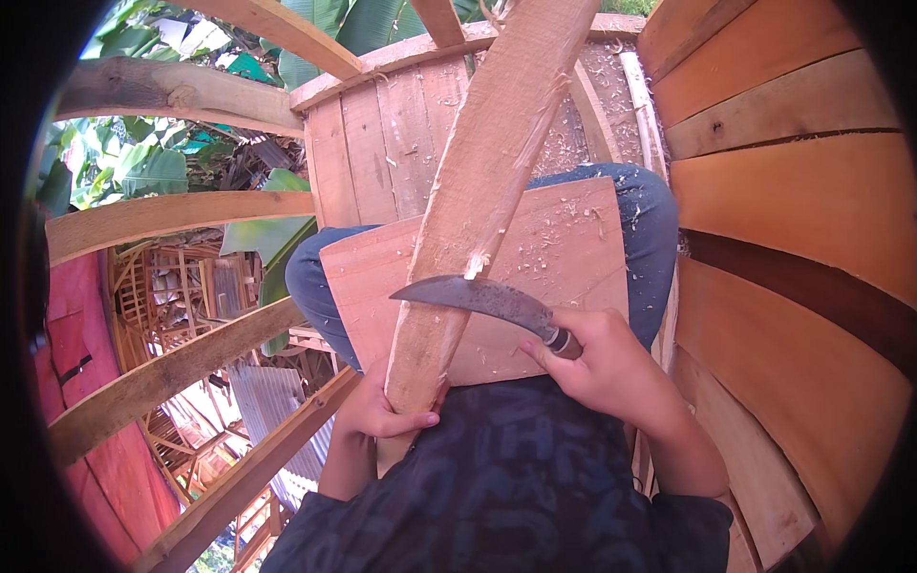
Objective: The person carves a long wooden plank using a curved knife while seated on a wooden platform. They repeatedly shave thin layers from the plank's surface, rotating it to work different sides. Wood shavings accumulate on the plank and the platform.
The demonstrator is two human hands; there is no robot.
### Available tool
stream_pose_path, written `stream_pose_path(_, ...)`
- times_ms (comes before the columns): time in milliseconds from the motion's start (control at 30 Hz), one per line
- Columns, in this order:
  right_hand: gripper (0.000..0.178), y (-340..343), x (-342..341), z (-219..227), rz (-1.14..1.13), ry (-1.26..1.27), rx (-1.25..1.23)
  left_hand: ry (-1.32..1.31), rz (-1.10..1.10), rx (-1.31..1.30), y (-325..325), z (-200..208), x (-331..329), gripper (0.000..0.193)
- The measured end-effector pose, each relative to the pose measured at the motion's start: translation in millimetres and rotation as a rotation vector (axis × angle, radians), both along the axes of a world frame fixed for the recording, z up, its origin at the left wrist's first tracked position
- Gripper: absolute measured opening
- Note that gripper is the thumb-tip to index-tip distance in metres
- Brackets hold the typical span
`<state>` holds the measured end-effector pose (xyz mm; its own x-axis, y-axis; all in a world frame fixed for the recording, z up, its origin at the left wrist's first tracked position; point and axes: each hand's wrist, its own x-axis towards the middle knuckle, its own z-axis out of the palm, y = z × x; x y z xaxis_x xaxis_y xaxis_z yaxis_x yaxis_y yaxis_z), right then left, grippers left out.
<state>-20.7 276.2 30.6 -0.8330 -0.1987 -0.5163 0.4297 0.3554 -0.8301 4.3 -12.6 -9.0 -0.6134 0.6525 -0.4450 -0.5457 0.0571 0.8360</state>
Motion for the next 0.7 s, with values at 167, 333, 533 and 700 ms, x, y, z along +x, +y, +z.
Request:
stream_pose_path(167, 0.017, -5.1, -4.6, -9.0, -0.097, 0.190, 0.236, 0.054, 0.022, -0.025, 0.5, 0.1, 1.2, 0.058)
stream_pose_path(333, 0.014, -14.9, 5.2, -21.5, -0.167, 0.354, 0.313, 0.024, 0.051, -0.010, -2.4, 2.2, 1.4, 0.056)
stream_pose_path(533, 0.014, -12.7, 3.1, -24.5, -0.099, 0.468, 0.426, 0.015, 0.110, -0.004, 4.9, 3.6, -1.2, 0.042)
stream_pose_path(700, 0.019, -12.7, 3.8, -9.9, 0.133, 0.018, 0.032, -0.022, 0.120, -0.014, 7.4, 5.2, 0.6, 0.043)
